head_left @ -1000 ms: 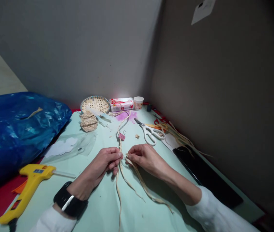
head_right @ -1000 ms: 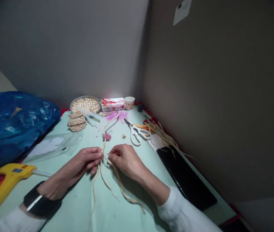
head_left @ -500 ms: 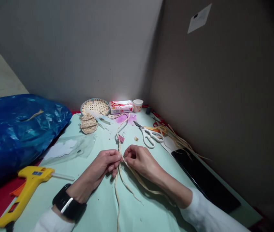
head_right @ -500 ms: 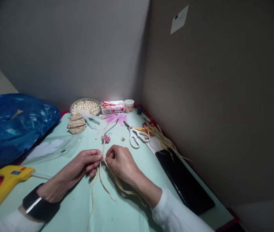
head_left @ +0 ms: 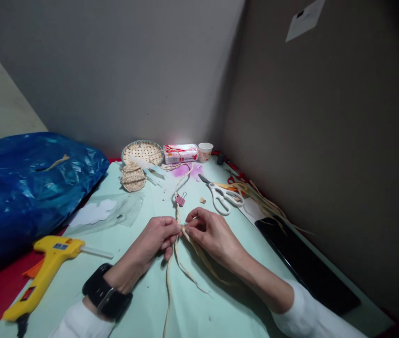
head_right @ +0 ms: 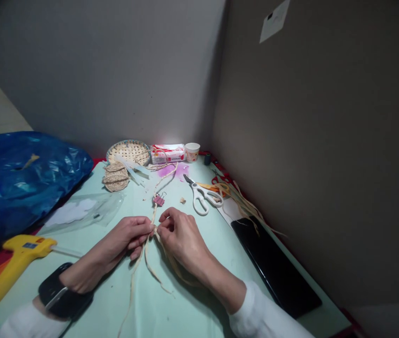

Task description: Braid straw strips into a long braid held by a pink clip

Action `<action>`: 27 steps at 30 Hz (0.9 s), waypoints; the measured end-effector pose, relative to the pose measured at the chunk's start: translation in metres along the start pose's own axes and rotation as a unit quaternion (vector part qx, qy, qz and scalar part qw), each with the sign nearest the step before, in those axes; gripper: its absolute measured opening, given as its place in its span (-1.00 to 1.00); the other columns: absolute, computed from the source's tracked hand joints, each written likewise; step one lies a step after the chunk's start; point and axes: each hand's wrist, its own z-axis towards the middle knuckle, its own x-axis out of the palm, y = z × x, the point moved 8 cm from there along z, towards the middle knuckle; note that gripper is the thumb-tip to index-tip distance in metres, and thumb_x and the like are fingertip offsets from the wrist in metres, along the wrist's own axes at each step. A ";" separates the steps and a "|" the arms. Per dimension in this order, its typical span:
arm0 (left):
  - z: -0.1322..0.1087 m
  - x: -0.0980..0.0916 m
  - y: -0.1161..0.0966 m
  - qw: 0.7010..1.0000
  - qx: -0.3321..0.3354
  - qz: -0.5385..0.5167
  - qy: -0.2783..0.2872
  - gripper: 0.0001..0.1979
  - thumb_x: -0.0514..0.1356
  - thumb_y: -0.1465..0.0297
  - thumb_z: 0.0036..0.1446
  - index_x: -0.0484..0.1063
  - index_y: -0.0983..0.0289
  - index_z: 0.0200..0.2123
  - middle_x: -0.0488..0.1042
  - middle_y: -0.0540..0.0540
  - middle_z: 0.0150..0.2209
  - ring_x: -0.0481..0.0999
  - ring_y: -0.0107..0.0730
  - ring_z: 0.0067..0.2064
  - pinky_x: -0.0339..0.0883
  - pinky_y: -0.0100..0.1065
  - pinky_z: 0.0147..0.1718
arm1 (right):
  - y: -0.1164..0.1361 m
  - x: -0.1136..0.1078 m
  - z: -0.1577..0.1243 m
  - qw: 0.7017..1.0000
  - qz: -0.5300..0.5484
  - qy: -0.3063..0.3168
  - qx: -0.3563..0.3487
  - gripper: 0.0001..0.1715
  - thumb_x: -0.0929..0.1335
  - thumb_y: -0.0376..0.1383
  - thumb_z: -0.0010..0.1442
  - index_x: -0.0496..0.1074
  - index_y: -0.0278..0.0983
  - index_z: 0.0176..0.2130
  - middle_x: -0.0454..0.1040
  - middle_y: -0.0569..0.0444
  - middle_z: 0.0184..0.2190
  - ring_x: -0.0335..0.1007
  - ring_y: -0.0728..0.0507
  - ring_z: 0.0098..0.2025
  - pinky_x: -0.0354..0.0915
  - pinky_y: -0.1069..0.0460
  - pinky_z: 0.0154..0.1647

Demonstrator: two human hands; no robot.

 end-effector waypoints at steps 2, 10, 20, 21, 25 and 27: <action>0.000 0.001 0.000 1.000 -0.002 -0.003 0.006 -0.76 0.24 0.35 -0.02 0.28 0.28 -0.62 0.11 -0.18 -0.73 0.01 -0.69 -0.74 0.10 -0.58 -0.80 | -0.001 0.000 0.000 1.000 -0.010 -0.001 0.005 -0.91 0.30 -0.41 0.06 0.37 -0.27 -0.34 0.56 0.16 -0.47 0.35 0.00 -0.48 0.15 0.13 -0.44; -0.001 0.001 -0.002 1.000 0.008 0.018 -0.008 -0.78 0.21 0.39 -0.04 0.26 0.28 -0.62 0.13 -0.18 -0.71 0.01 -0.71 -0.74 0.09 -0.59 -0.81 | 0.006 0.002 -0.002 1.000 -0.026 0.015 -0.009 -0.92 0.33 -0.31 0.12 0.40 -0.27 -0.32 0.54 0.17 -0.51 0.33 0.01 -0.50 0.12 0.12 -0.45; 0.002 0.000 0.002 0.999 0.009 0.031 -0.001 -0.78 0.21 0.35 0.01 0.28 0.28 -0.59 0.15 -0.17 -0.69 0.00 -0.70 -0.73 0.15 -0.57 -0.80 | -0.006 0.007 0.001 1.000 0.014 0.012 0.004 -0.90 0.32 -0.34 0.10 0.43 -0.30 -0.33 0.52 0.09 -0.46 0.39 -0.05 -0.40 0.18 0.11 -0.39; 0.002 0.000 0.002 0.999 0.011 0.035 -0.002 -0.79 0.21 0.36 0.01 0.28 0.28 -0.59 0.16 -0.16 -0.68 0.01 -0.69 -0.73 0.14 -0.57 -0.80 | -0.007 0.006 0.002 1.000 0.017 0.008 0.005 -0.90 0.32 -0.34 0.09 0.44 -0.30 -0.34 0.51 0.09 -0.46 0.38 -0.05 -0.41 0.17 0.11 -0.40; 0.002 -0.001 0.003 0.999 0.015 0.043 -0.003 -0.80 0.19 0.38 0.02 0.28 0.28 -0.59 0.20 -0.14 -0.68 0.07 -0.68 -0.75 0.08 -0.57 -0.82 | -0.008 0.004 0.003 1.000 0.026 -0.007 0.009 -0.88 0.30 -0.35 0.05 0.45 -0.30 -0.37 0.44 0.12 -0.52 0.30 -0.02 -0.45 0.14 0.12 -0.43; 0.003 -0.001 0.003 0.999 0.019 0.041 -0.001 -0.82 0.18 0.40 0.02 0.29 0.29 -0.58 0.22 -0.14 -0.68 0.09 -0.68 -0.75 0.09 -0.57 -0.80 | -0.007 0.004 0.002 1.000 0.028 -0.012 0.009 -0.87 0.29 -0.35 0.06 0.45 -0.30 -0.38 0.42 0.14 -0.53 0.26 -0.01 -0.47 0.13 0.12 -0.45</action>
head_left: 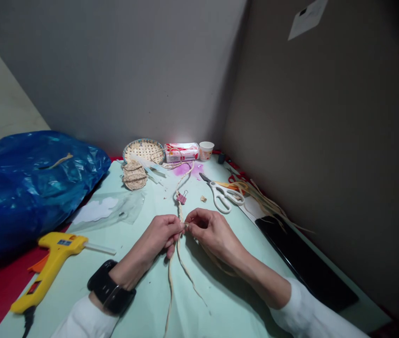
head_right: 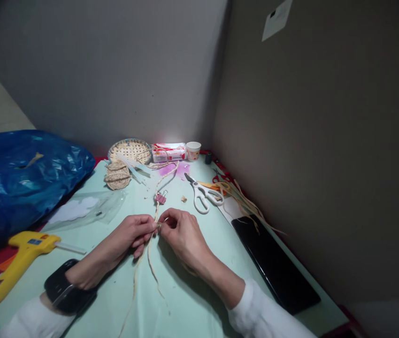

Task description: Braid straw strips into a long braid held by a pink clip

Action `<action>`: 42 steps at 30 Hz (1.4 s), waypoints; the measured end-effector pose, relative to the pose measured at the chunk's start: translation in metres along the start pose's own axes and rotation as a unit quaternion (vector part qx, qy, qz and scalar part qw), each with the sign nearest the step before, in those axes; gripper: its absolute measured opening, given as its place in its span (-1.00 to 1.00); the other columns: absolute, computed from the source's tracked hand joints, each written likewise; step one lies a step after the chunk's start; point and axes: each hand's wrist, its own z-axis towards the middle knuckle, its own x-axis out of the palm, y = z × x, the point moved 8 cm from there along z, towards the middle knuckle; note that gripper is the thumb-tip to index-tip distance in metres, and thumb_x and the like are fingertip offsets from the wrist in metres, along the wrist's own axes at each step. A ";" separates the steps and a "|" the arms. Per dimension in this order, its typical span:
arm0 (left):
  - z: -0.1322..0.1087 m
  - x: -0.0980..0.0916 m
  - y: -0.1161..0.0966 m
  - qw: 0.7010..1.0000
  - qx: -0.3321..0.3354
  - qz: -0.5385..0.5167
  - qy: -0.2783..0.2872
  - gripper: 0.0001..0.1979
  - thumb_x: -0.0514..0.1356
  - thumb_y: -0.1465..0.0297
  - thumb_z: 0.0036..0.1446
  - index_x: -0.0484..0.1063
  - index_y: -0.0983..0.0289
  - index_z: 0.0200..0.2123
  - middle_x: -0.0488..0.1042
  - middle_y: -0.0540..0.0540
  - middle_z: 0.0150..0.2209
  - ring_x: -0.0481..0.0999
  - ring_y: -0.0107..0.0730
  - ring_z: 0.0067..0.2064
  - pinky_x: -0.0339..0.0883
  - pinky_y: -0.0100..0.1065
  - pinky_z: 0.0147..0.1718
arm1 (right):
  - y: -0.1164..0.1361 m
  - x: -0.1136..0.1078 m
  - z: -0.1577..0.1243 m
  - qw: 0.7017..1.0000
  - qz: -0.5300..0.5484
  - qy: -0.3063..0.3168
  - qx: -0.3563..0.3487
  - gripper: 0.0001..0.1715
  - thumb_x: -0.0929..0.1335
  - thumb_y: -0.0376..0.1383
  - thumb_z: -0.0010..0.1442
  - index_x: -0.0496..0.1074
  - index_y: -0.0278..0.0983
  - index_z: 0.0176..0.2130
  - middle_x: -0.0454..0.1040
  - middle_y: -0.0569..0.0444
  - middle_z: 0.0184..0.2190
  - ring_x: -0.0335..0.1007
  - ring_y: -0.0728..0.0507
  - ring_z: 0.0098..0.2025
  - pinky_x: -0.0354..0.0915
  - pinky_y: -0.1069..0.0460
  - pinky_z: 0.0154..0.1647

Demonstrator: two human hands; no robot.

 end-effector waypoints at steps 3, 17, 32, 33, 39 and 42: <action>0.001 0.000 -0.001 1.000 0.004 -0.005 0.006 -0.83 0.17 0.41 0.02 0.29 0.28 -0.58 0.23 -0.13 -0.67 0.09 -0.68 -0.74 0.10 -0.57 -0.79 | 0.003 0.000 -0.003 1.000 -0.001 -0.010 -0.001 -0.84 0.28 -0.34 0.07 0.45 -0.29 -0.36 0.41 0.15 -0.54 0.24 0.00 -0.48 0.11 0.12 -0.46; -0.003 0.007 -0.005 0.998 0.020 -0.012 0.057 -0.76 0.20 0.30 0.09 0.32 0.30 -0.53 0.16 -0.16 -0.72 0.27 -0.59 -0.71 0.15 -0.53 -0.67 | -0.006 0.004 -0.008 0.992 0.106 -0.011 0.061 -0.87 0.28 -0.33 0.02 0.42 -0.32 -0.44 0.36 0.16 -0.61 0.23 0.01 -0.53 0.12 0.13 -0.51; -0.004 0.005 -0.006 0.999 0.020 -0.029 0.041 -0.80 0.25 0.34 0.00 0.34 0.32 -0.54 0.21 -0.14 -0.72 0.19 -0.64 -0.72 0.07 -0.54 -0.69 | -0.003 0.021 -0.014 0.930 0.308 0.128 0.155 -0.84 0.23 -0.32 0.25 0.28 -0.33 -0.36 0.42 0.09 -0.53 0.33 0.03 -0.57 0.28 0.11 -0.51; -0.004 0.005 -0.006 0.999 0.020 -0.028 0.041 -0.81 0.25 0.34 0.00 0.35 0.31 -0.53 0.22 -0.14 -0.72 0.19 -0.63 -0.72 0.08 -0.54 -0.69 | -0.004 0.021 -0.013 0.936 0.292 0.128 0.151 -0.85 0.25 -0.32 0.24 0.29 -0.34 -0.37 0.40 0.11 -0.55 0.26 0.06 -0.60 0.21 0.15 -0.56; -0.004 0.007 -0.007 1.000 0.019 -0.009 0.018 -0.83 0.23 0.37 -0.02 0.31 0.30 -0.56 0.17 -0.17 -0.75 0.18 -0.62 -0.75 0.05 -0.54 -0.73 | 0.003 0.007 -0.003 0.995 -0.028 0.093 0.003 -0.86 0.29 -0.33 0.17 0.41 -0.33 -0.39 0.42 0.12 -0.53 0.19 0.02 -0.51 0.05 0.11 -0.48; -0.005 0.007 -0.007 1.000 0.020 0.000 0.005 -0.80 0.21 0.38 -0.02 0.27 0.28 -0.59 0.18 -0.17 -0.75 0.18 -0.63 -0.76 0.02 -0.55 -0.74 | 0.014 0.002 -0.008 0.986 -0.157 0.033 -0.049 -0.82 0.24 -0.35 0.21 0.39 -0.31 -0.38 0.41 0.10 -0.52 0.21 0.00 -0.47 -0.01 0.09 -0.45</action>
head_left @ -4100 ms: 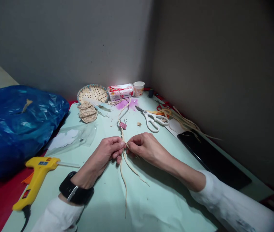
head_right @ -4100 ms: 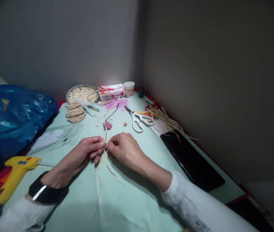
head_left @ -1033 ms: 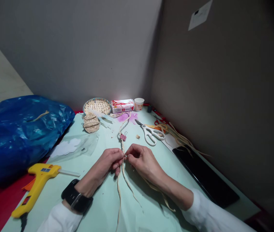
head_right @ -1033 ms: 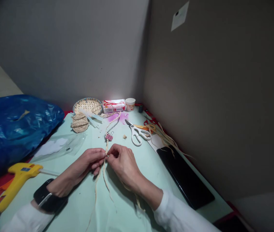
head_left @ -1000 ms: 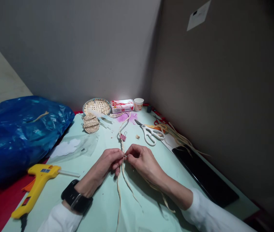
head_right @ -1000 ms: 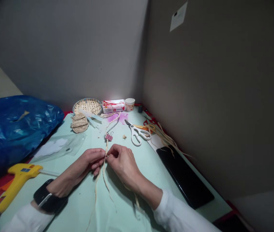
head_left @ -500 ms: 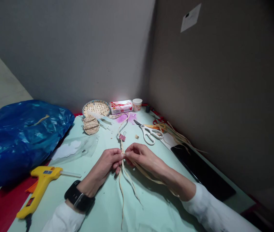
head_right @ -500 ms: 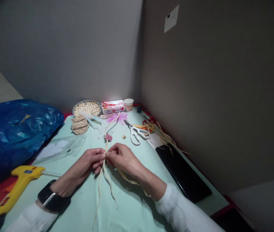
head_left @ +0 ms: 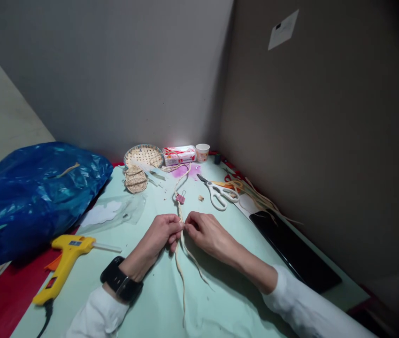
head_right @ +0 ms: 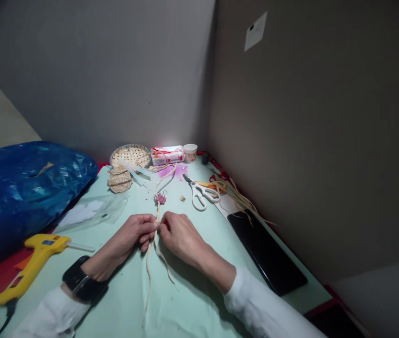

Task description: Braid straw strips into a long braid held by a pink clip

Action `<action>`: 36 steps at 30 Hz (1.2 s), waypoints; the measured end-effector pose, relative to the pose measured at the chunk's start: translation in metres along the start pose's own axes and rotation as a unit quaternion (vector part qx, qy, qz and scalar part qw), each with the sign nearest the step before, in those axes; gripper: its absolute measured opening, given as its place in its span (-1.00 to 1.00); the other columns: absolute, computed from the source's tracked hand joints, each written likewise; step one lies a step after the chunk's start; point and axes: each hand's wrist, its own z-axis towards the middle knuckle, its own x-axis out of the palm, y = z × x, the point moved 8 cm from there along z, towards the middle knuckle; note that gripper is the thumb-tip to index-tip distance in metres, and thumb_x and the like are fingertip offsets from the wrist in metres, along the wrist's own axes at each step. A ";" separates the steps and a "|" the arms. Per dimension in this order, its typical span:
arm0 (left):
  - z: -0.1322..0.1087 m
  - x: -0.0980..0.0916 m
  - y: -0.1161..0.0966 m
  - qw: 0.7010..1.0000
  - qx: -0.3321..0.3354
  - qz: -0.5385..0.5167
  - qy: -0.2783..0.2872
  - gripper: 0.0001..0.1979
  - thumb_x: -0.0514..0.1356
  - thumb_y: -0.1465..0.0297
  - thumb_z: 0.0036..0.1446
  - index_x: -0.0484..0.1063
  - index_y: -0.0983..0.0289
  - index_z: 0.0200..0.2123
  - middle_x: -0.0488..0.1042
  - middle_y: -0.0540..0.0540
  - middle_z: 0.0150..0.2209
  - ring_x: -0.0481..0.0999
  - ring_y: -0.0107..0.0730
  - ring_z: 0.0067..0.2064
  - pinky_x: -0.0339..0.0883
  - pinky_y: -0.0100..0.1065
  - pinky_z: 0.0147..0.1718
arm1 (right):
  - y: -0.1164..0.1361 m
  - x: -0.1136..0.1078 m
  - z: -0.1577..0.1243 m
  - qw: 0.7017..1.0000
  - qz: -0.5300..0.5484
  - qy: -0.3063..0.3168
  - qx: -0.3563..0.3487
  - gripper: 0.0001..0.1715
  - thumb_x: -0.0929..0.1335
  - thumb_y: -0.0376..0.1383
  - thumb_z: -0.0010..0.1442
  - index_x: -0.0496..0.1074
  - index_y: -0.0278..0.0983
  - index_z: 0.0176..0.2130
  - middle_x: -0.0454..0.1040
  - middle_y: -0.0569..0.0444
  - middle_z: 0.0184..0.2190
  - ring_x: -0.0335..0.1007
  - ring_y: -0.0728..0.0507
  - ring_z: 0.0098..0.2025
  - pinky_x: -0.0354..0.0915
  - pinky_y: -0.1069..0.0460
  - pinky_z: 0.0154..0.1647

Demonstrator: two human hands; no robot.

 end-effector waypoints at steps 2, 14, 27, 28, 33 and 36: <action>0.000 0.000 0.001 1.000 0.001 0.002 -0.004 -0.78 0.20 0.37 0.00 0.25 0.28 -0.60 0.17 -0.16 -0.75 0.19 -0.63 -0.76 0.03 -0.54 -0.74 | 0.004 0.001 -0.004 0.999 -0.032 -0.010 0.002 -0.80 0.21 -0.34 0.24 0.36 -0.30 -0.36 0.41 0.09 -0.52 0.21 0.00 -0.49 -0.04 0.08 -0.46; -0.002 0.001 -0.001 0.997 0.005 0.074 -0.005 -0.80 0.13 0.32 0.03 0.29 0.27 -0.57 0.18 -0.14 -0.74 0.22 -0.56 -0.75 0.08 -0.49 -0.71 | 0.006 0.005 -0.007 0.998 -0.069 -0.014 0.004 -0.73 0.22 -0.35 0.23 0.44 -0.30 -0.41 0.40 0.09 -0.57 0.12 0.00 -0.56 -0.04 0.07 -0.48; -0.016 -0.001 -0.029 0.900 0.109 0.396 -0.149 -0.72 0.08 0.42 0.08 0.26 0.22 -0.67 0.33 0.00 -0.66 0.28 -0.37 -0.54 0.02 -0.39 -0.48 | 0.003 0.000 -0.005 0.997 0.041 -0.067 0.016 -0.65 0.21 -0.33 0.21 0.50 -0.30 -0.47 0.38 0.12 -0.61 0.12 -0.01 -0.53 -0.03 0.09 -0.47; -0.018 0.002 -0.031 0.886 0.113 0.422 -0.154 -0.73 0.07 0.43 0.09 0.29 0.22 -0.64 0.36 0.02 -0.63 0.31 -0.34 -0.51 0.02 -0.38 -0.45 | 0.000 0.000 -0.004 0.996 0.045 -0.072 0.026 -0.67 0.22 -0.32 0.21 0.50 -0.30 -0.47 0.38 0.12 -0.60 0.12 -0.01 -0.53 -0.03 0.09 -0.47; -0.026 0.011 -0.036 0.819 0.105 0.539 -0.164 -0.77 0.04 0.40 0.17 0.45 0.22 -0.46 0.53 0.16 -0.46 0.44 -0.18 -0.39 -0.03 -0.32 -0.42 | -0.011 0.003 0.000 0.991 0.069 -0.094 0.065 -0.75 0.27 -0.33 0.12 0.49 -0.30 -0.48 0.36 0.14 -0.63 0.13 0.01 -0.54 -0.04 0.10 -0.49; -0.030 0.014 -0.041 0.783 0.095 0.591 -0.168 -0.74 0.00 0.41 0.20 0.47 0.23 -0.41 0.56 0.21 -0.41 0.48 -0.13 -0.36 -0.08 -0.30 -0.45 | -0.012 0.004 0.001 0.989 0.083 -0.100 0.068 -0.79 0.28 -0.35 0.08 0.46 -0.31 -0.51 0.35 0.16 -0.64 0.14 0.02 -0.55 -0.04 0.11 -0.50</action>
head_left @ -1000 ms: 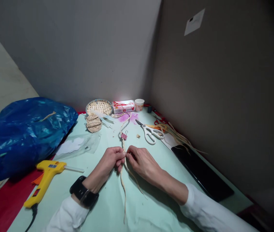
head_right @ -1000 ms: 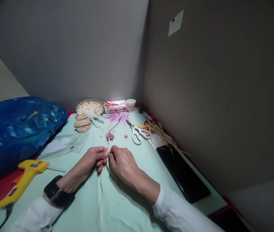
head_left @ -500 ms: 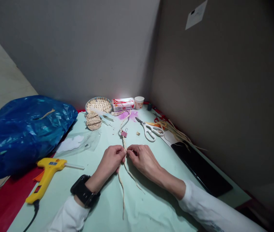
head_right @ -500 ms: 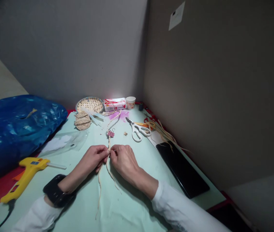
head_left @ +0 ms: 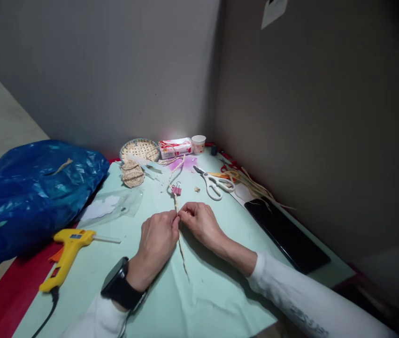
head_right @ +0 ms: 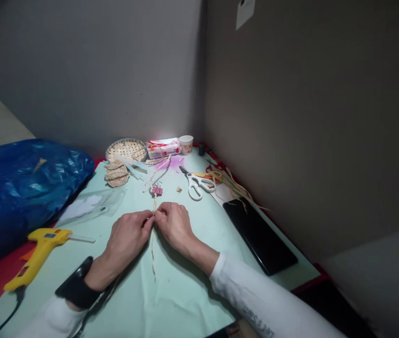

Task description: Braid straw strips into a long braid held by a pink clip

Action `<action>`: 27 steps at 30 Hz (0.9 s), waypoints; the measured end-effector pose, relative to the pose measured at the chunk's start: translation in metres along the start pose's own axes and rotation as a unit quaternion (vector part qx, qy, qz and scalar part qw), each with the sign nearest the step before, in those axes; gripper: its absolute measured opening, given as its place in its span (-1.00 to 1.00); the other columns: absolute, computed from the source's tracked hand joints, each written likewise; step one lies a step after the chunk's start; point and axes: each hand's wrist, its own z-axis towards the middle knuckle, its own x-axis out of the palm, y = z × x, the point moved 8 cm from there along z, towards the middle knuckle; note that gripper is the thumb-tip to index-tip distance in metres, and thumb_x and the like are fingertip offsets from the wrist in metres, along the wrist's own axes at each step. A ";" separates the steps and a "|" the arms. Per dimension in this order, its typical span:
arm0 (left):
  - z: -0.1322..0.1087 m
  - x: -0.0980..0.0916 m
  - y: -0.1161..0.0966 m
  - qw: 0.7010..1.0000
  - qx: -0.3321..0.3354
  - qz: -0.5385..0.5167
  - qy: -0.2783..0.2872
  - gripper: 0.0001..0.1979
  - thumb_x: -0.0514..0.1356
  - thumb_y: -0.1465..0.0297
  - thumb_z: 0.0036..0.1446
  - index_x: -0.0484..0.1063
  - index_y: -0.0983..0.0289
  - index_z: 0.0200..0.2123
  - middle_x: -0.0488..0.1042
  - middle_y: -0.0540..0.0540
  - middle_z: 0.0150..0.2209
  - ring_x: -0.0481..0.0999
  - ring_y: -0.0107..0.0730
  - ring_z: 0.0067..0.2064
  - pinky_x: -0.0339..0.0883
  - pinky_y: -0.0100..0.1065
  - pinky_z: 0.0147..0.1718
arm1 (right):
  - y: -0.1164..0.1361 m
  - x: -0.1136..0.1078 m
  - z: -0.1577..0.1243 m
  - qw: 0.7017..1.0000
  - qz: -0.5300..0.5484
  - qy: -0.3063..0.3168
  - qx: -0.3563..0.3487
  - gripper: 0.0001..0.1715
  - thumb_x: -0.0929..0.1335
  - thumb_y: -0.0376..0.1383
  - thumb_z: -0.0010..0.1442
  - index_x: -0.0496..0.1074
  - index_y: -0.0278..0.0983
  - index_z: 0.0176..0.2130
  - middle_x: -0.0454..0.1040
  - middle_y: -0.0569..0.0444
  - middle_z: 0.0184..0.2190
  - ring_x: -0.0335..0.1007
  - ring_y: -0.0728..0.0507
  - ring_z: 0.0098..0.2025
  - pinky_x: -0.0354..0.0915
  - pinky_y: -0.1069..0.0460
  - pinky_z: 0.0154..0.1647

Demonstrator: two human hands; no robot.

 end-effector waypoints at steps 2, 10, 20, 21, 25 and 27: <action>-0.001 -0.005 -0.003 0.999 0.004 0.039 0.001 -0.73 -0.01 0.40 0.21 0.47 0.23 -0.40 0.57 0.22 -0.39 0.50 -0.11 -0.36 -0.11 -0.29 -0.47 | 0.001 0.000 0.000 1.000 0.004 -0.002 0.000 -0.81 0.29 -0.35 0.06 0.44 -0.31 -0.52 0.34 0.16 -0.65 0.14 0.02 -0.55 -0.05 0.11 -0.51; -0.018 -0.003 -0.008 0.996 -0.002 0.080 0.025 -0.72 -0.05 0.41 0.26 0.45 0.22 -0.36 0.60 0.14 -0.38 0.56 -0.15 -0.33 0.02 -0.29 -0.46 | -0.005 0.005 0.003 0.996 0.078 0.032 0.017 -0.81 0.28 -0.35 0.02 0.44 -0.32 -0.55 0.34 0.14 -0.65 0.15 0.02 -0.55 -0.04 0.11 -0.52; -0.034 0.023 -0.034 0.987 0.044 0.151 0.026 -0.68 -0.12 0.58 0.21 0.41 0.35 -0.22 0.55 0.22 -0.38 0.57 -0.10 -0.36 0.15 -0.26 -0.45 | -0.016 0.021 0.004 0.979 0.184 0.074 0.050 -0.74 0.25 -0.29 0.03 0.43 -0.34 -0.57 0.33 0.14 -0.68 0.12 0.03 -0.62 0.04 0.12 -0.58; -0.036 0.024 -0.037 0.986 0.055 0.158 0.021 -0.68 -0.12 0.59 0.20 0.42 0.36 -0.20 0.54 0.23 -0.37 0.56 -0.10 -0.34 0.16 -0.25 -0.44 | -0.016 0.021 0.004 0.977 0.192 0.073 0.052 -0.75 0.25 -0.30 0.02 0.43 -0.34 -0.56 0.36 0.13 -0.66 0.15 0.02 -0.61 0.06 0.13 -0.58; -0.037 0.014 -0.040 0.991 0.107 0.076 0.001 -0.79 0.01 0.42 0.21 0.45 0.28 -0.32 0.52 0.18 -0.36 0.52 -0.15 -0.32 0.19 -0.27 -0.40 | -0.021 0.019 0.006 0.973 0.211 0.065 0.059 -0.79 0.27 -0.31 -0.01 0.41 -0.33 -0.58 0.38 0.12 -0.64 0.19 0.02 -0.58 0.08 0.13 -0.55; -0.027 0.000 -0.023 0.997 0.062 -0.009 -0.034 -0.75 0.05 0.33 0.20 0.40 0.25 -0.48 0.47 0.11 -0.44 0.47 -0.24 -0.38 0.19 -0.29 -0.40 | -0.023 0.018 0.007 0.972 0.218 0.063 0.061 -0.78 0.29 -0.30 -0.01 0.40 -0.33 -0.59 0.37 0.12 -0.66 0.19 0.02 -0.58 0.08 0.12 -0.55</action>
